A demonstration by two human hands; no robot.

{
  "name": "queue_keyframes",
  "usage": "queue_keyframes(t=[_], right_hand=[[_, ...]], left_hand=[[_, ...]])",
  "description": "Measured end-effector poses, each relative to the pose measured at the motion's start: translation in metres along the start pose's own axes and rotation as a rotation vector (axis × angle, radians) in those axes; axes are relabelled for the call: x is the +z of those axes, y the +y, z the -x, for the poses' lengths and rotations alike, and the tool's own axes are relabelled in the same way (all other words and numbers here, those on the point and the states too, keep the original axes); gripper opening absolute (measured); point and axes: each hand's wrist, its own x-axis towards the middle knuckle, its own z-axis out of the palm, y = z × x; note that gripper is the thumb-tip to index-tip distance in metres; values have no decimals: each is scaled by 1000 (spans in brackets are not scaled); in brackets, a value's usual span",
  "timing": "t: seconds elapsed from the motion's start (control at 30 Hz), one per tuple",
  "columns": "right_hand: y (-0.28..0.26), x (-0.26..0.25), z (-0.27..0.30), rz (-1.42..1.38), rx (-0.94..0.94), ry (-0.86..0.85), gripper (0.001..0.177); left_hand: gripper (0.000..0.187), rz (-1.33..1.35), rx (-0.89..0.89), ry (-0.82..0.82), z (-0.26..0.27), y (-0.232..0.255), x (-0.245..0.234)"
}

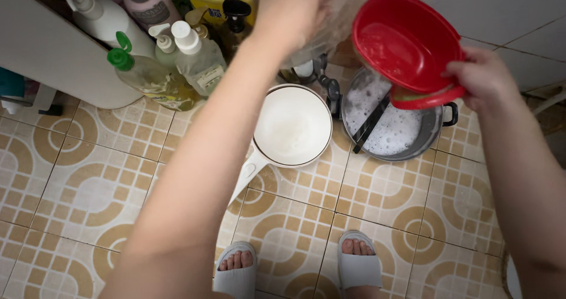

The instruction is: The person washes several kitchen items by hand in a small tiled area. They scrub a metal pot, a plastic lid, chopsticks, a red bowl, a white bowl, and a small pan using a soapy sponge, then rinse each item under a wall-mounted tap and place them in a stack.

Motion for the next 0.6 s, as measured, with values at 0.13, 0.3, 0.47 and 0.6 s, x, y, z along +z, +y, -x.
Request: queue_keyframes(t=[0.13,0.3,0.47,0.6], right_hand=[[38,-48,-15,-59,25,-56,40],[65,-84,-20,-34,6,11,34],[68,-98,-9,-22,24,69,36],[70,-102,4,-122,32,68,43]], left_hand=[[12,45,39,88,1,10,8],[10,265,78,230,-5,3,18],[12,640,-72,312,-5,-4,45],[15,876,-89,315,-14,-14,63]])
